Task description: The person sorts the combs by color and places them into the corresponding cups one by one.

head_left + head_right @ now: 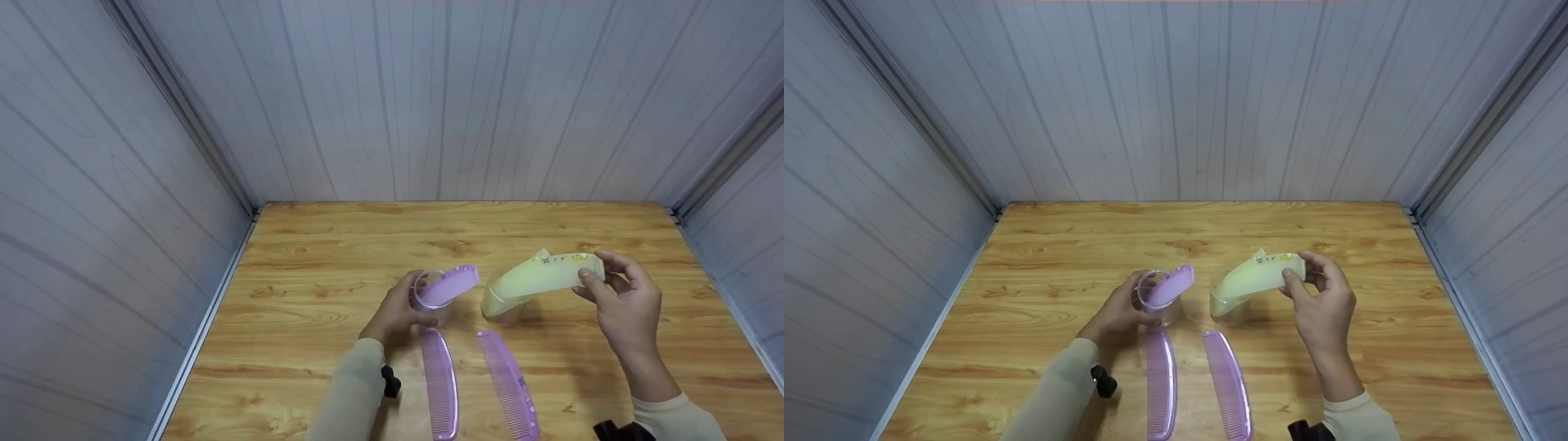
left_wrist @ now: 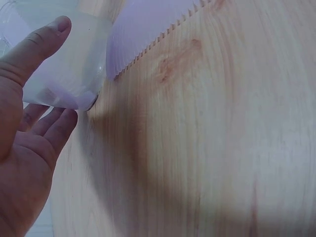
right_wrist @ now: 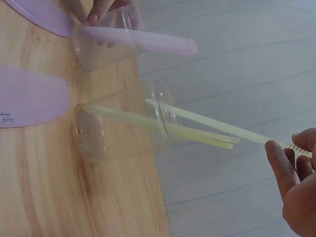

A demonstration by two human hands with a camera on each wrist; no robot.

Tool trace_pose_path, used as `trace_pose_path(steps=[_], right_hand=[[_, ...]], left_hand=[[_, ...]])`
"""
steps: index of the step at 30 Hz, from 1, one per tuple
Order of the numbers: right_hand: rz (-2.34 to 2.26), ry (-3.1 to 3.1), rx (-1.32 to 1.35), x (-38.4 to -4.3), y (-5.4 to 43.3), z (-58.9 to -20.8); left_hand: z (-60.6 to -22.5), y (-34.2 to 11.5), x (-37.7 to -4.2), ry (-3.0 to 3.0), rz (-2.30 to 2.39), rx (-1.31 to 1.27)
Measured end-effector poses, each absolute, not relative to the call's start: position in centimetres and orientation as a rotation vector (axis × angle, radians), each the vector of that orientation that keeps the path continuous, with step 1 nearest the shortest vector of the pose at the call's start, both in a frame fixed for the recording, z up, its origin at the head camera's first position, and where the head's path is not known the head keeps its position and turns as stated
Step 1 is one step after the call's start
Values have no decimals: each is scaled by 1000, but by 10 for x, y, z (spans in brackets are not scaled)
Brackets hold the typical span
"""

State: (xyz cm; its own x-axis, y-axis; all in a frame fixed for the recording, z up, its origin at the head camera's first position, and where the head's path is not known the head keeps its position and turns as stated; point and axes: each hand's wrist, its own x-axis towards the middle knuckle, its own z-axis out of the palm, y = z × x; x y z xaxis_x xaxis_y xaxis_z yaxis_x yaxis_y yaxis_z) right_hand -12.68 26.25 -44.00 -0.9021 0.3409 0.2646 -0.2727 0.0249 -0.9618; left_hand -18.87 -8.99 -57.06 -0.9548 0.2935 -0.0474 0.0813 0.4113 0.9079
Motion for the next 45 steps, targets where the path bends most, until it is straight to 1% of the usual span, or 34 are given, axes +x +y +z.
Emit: trace_pose_path(steps=[9, 13, 21, 25, 31, 45], right_hand=[[1763, -2035, -67, -134, 250, -455], [1740, -2058, -56, -136, 245, -461], [1736, -2061, -50, -138, 240, -471], [1706, -2102, -53, -139, 239, -475], [1594, -2220, -36, -142, 239, -479], [1618, -2285, -87, -139, 246, -477]], left_hand=[[-571, -91, -187, 2460, 1565, 349], [-570, -89, -185, 2433, 1606, 341], [-568, -83, -183, 2434, 1614, 246], [-567, -82, -184, 2437, 1630, 283], [-568, -82, -187, 2389, 1696, 369], [-564, -84, -196, 2406, 1625, 341]])
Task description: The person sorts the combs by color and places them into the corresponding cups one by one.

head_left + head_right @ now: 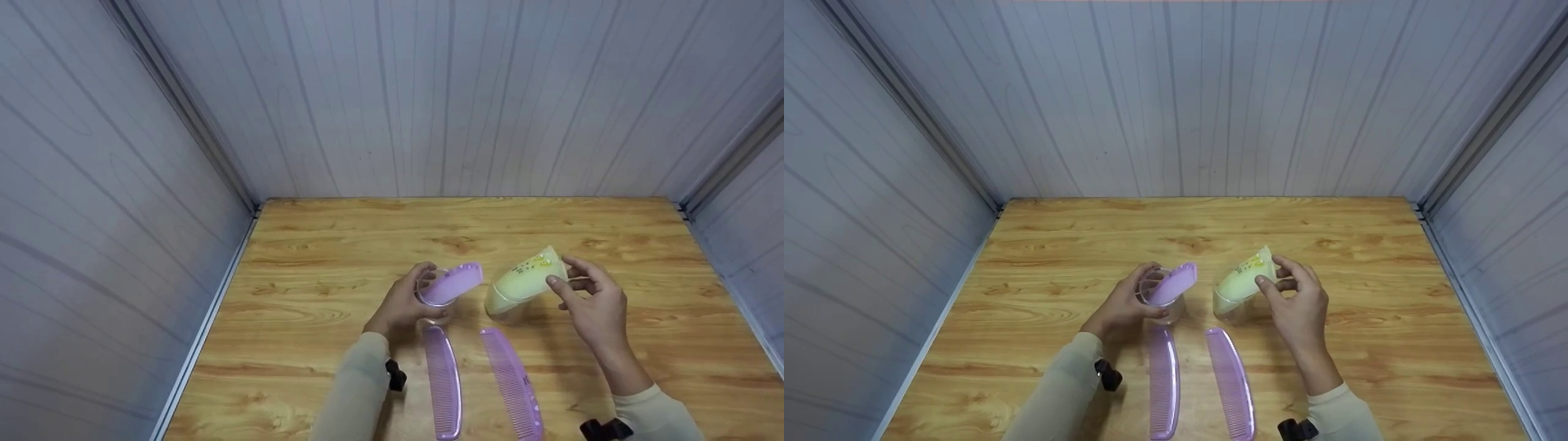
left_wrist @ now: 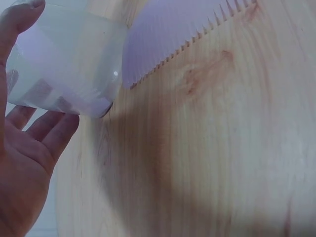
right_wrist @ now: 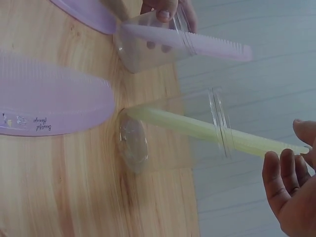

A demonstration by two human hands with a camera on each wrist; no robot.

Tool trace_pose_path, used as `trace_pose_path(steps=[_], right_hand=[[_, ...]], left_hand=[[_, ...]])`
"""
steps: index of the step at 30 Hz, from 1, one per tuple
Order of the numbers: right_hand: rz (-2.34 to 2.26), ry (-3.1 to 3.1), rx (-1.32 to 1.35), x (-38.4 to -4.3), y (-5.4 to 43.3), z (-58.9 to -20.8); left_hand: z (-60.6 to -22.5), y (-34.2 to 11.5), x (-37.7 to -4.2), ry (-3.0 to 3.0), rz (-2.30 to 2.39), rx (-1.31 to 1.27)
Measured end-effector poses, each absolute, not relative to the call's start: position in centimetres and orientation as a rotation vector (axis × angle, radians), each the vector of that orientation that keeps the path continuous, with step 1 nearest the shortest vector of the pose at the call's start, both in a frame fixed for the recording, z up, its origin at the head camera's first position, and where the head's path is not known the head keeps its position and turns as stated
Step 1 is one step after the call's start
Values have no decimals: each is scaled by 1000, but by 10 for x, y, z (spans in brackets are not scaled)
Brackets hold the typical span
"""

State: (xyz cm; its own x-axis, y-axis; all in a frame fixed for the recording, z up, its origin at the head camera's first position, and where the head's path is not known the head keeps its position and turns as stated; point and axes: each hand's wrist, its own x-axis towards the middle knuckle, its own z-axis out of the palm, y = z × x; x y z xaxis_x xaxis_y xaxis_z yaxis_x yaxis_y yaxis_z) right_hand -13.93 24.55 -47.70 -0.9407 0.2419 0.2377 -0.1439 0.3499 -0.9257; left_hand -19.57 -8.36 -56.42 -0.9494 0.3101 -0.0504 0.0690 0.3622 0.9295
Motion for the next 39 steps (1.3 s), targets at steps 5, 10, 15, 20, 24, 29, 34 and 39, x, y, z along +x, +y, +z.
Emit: trace_pose_path(steps=[5, 10, 15, 20, 24, 29, 34, 39], right_hand=[[1625, -2299, -128, -129, 250, -477], [1601, -2338, -155, -113, 252, -483], [1594, -2375, -163, -100, 254, -494], [1530, -2464, -184, -88, 255, -503], [1462, -2554, -181, -80, 256, -510], [1402, -2628, -138, -73, 258, -527], [1371, -2680, -133, -68, 260, -542], [1433, -2730, -139, -60, 259, -552]], left_hand=[[-565, -85, -197, 2445, 1567, 367], [-563, -85, -197, 2447, 1555, 362], [-564, -86, -197, 2451, 1552, 371], [-564, -87, -198, 2465, 1542, 388], [-565, -86, -200, 2464, 1541, 391], [-565, -85, -200, 2458, 1545, 382], [-565, -85, -198, 2440, 1556, 366], [-564, -86, -198, 2448, 1559, 357]])
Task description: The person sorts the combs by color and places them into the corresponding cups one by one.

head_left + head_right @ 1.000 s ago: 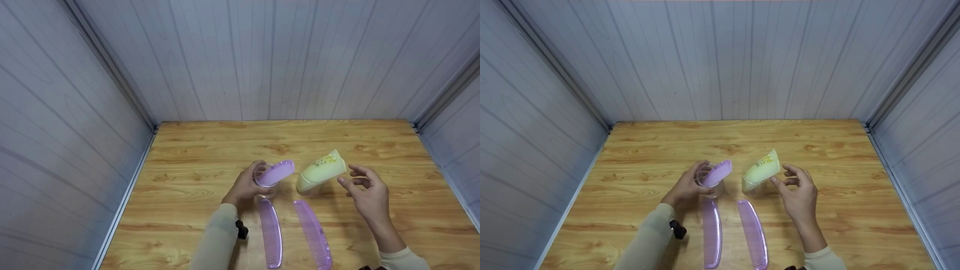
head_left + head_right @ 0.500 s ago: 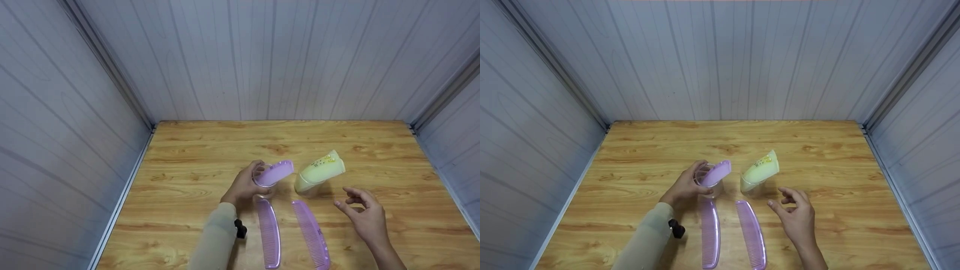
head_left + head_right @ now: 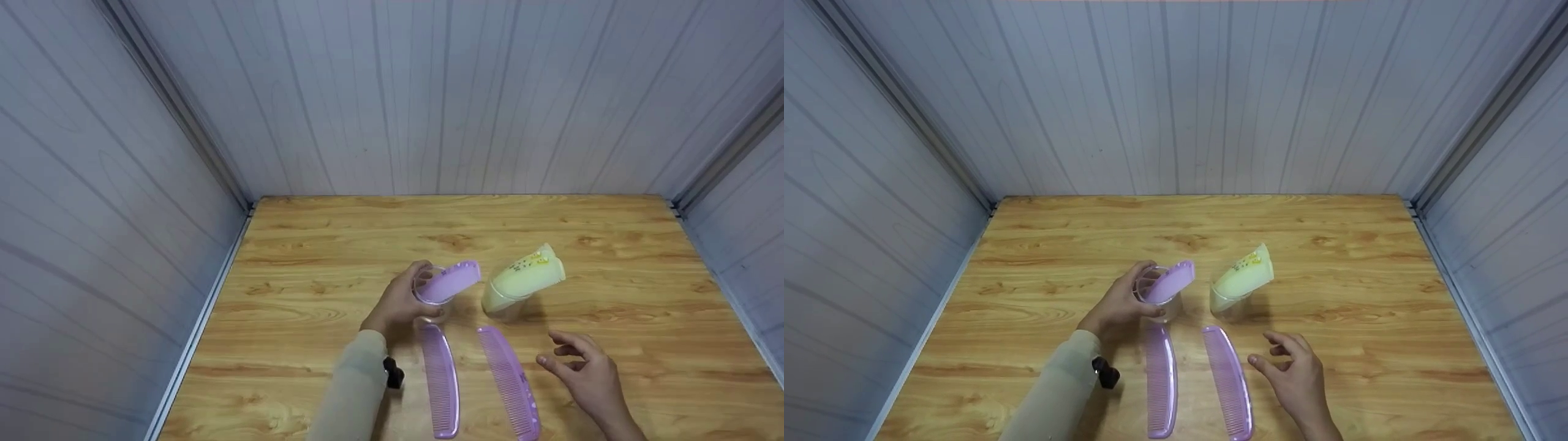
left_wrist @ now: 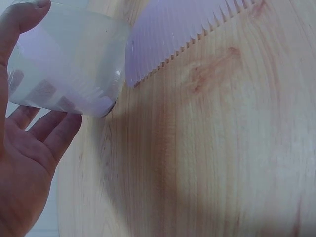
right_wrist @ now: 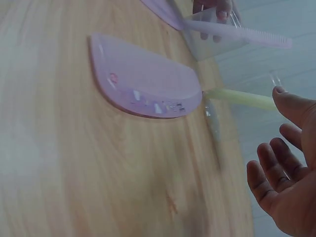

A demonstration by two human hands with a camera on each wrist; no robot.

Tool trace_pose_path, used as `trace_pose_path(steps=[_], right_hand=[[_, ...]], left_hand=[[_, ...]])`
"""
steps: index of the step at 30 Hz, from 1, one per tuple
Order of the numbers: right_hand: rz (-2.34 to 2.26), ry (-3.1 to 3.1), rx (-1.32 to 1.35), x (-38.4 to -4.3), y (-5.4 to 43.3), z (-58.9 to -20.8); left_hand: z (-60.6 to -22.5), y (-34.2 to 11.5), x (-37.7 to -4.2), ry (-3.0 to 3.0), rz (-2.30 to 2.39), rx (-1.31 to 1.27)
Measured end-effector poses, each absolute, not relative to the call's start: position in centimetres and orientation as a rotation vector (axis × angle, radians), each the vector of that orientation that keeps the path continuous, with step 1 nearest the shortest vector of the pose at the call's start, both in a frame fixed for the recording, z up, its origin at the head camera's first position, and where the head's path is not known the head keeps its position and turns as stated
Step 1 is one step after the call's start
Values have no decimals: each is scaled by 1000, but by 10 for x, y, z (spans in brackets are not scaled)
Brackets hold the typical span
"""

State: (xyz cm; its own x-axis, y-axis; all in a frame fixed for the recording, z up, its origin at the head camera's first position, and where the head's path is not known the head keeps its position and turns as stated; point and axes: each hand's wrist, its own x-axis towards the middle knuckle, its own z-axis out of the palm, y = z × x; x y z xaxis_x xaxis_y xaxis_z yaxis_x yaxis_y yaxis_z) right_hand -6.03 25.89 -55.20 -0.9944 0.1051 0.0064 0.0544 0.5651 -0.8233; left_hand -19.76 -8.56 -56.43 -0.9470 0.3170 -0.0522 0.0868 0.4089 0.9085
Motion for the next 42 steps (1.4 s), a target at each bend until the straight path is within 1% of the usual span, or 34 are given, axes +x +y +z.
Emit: trace_pose_path(steps=[9, 20, 25, 34, 39, 42], right_hand=[[1521, -2850, -157, -46, 257, -569], [1617, -2972, -228, -34, 249, -577], [1616, -2982, -106, -30, 247, -580], [1378, -3040, 139, -24, 242, -583], [1262, -3070, 195, -22, 239, -586], [1324, -3055, 204, -21, 238, -587]], left_hand=[[-565, -85, -198, 2445, 1553, 348], [-563, -84, -197, 2438, 1545, 346], [-563, -85, -197, 2444, 1535, 337], [-564, -86, -198, 2478, 1505, 363], [-563, -86, -197, 2449, 1530, 327], [-563, -86, -197, 2438, 1541, 320]])
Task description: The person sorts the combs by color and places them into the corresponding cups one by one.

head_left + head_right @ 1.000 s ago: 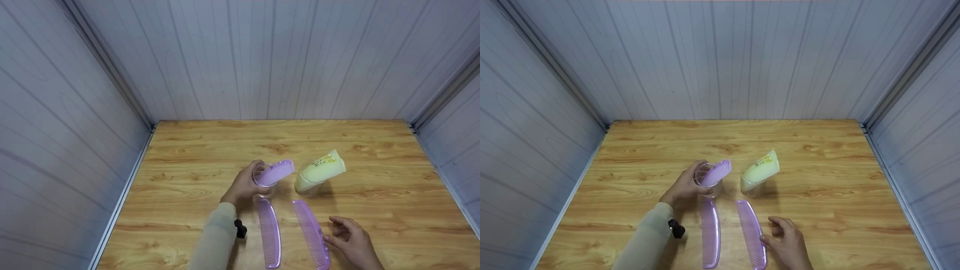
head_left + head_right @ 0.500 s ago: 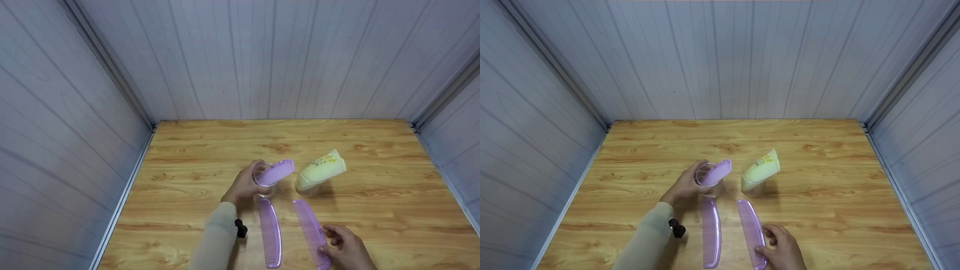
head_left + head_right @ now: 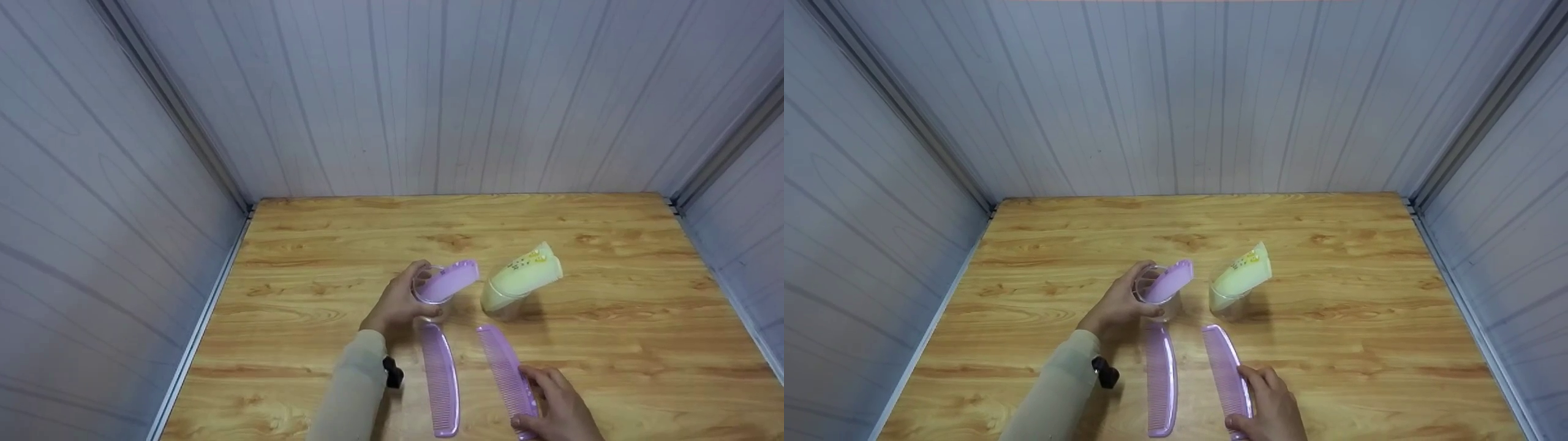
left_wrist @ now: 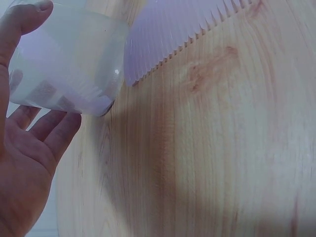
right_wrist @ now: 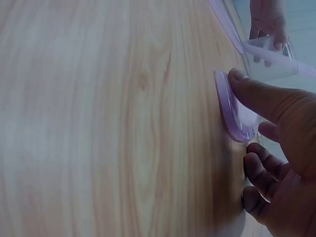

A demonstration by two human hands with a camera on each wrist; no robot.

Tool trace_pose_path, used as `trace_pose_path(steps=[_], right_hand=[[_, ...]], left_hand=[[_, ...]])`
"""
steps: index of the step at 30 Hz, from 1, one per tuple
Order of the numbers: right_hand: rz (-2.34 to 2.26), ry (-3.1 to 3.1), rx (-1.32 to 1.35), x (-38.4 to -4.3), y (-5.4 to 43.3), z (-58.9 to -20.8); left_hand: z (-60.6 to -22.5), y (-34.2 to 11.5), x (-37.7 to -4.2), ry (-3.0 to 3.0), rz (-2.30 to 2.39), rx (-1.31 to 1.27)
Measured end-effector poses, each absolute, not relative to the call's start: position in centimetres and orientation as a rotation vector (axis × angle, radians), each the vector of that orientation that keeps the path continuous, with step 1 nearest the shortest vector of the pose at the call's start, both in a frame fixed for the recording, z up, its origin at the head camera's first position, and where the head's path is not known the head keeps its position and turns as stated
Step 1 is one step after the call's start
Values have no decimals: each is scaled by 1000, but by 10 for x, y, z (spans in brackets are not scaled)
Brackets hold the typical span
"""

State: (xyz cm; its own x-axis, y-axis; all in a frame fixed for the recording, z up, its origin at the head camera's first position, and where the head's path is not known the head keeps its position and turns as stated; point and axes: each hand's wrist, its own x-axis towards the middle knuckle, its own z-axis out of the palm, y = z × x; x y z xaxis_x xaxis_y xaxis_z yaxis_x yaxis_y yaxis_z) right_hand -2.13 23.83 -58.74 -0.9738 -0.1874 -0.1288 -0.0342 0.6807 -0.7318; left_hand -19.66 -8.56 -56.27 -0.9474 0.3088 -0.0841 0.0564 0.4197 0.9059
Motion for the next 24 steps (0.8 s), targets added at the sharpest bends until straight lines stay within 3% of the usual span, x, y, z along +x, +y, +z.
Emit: trace_pose_path(steps=[9, 24], right_hand=[[-1400, 2572, -135, -19, 238, -589], [-1393, 2565, -48, -20, 236, -585]], left_hand=[[-565, -86, -197, 2438, 1551, 325], [-564, -86, -197, 2438, 1543, 350]])
